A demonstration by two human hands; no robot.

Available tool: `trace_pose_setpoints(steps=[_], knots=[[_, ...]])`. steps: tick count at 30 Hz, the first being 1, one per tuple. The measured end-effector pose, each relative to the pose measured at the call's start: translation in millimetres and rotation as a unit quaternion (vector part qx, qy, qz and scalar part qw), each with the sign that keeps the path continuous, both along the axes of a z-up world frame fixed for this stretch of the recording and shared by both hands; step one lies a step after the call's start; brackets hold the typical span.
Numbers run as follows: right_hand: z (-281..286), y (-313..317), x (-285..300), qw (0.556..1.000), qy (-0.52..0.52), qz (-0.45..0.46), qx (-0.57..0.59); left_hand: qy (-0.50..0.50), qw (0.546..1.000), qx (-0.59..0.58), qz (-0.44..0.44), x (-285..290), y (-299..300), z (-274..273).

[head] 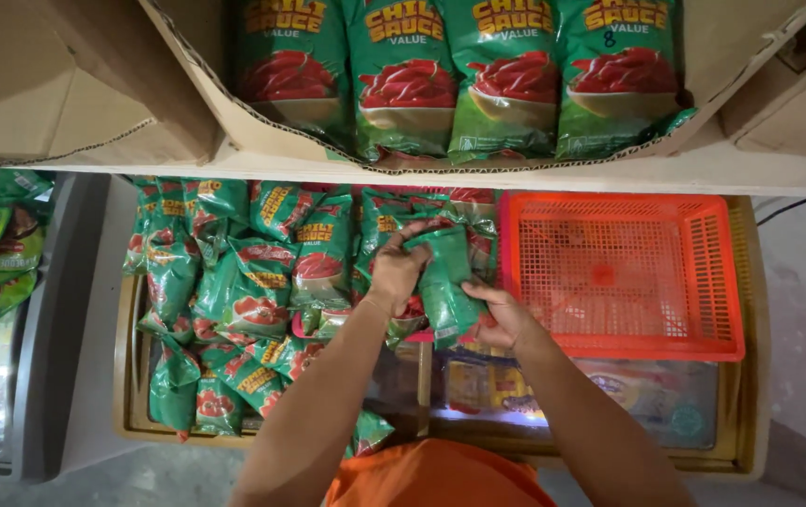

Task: Organizing and stocking small packets of chili sauce into a cardboard box on a retail shelf.

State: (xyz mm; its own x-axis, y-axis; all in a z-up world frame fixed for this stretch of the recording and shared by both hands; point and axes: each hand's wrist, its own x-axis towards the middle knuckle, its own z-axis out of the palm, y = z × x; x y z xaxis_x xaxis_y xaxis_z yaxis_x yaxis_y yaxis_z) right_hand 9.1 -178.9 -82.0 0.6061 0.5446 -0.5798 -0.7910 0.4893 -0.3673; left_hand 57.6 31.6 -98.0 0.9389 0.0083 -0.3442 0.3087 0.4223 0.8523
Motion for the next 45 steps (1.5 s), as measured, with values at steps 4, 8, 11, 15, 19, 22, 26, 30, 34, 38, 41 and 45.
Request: trace_pose_setpoints(steps=[4, 8, 11, 15, 19, 22, 26, 30, 34, 38, 41, 45], knots=[[-19, -5, 1, 0.998, -0.048, -0.022, 0.019, -0.534, 0.673, 0.508, -0.056, -8, 7, 12], [-34, -11, 2, 0.998, -0.040, -0.017, 0.050, 0.002, 0.941, 0.260, -0.218, -25, 3, 81], [-27, -9, 1, 0.998, -0.022, -0.022, 0.051, -0.028, 0.917, 0.307, -0.253, -16, 13, 24], [-10, -5, 0, 0.997, -0.040, -0.001, 0.059, -0.462, 0.628, 0.613, -0.125, 3, 22, -104], [-1, -3, -2, 0.994, -0.082, 0.038, 0.058, -0.115, 0.969, 0.164, -0.142, -14, -6, 13], [-7, -2, -3, 1.000, -0.024, 0.005, 0.009, 0.055, 0.982, 0.170, -0.064, -16, -13, 38], [2, -1, -4, 0.999, -0.024, 0.015, -0.016, 0.091, 0.983, 0.149, -0.056, -14, -15, 50], [-15, -4, -4, 0.999, 0.003, -0.012, -0.037, 0.021, 0.929, 0.324, -0.179, -21, -4, 68], [-22, -4, 0, 1.000, -0.022, -0.006, 0.010, -0.119, 0.908, 0.340, -0.214, -30, 0, 94], [-3, -1, -6, 1.000, -0.011, -0.006, -0.012, -0.055, 0.861, 0.396, -0.313, -43, -3, 116], [-1, -1, -5, 0.999, -0.004, 0.003, -0.042, -0.063, 0.852, 0.401, -0.331, -43, -2, 113], [-22, -6, -4, 0.999, -0.035, 0.011, -0.017, -0.123, 0.899, 0.363, -0.212, -38, -1, 64]])
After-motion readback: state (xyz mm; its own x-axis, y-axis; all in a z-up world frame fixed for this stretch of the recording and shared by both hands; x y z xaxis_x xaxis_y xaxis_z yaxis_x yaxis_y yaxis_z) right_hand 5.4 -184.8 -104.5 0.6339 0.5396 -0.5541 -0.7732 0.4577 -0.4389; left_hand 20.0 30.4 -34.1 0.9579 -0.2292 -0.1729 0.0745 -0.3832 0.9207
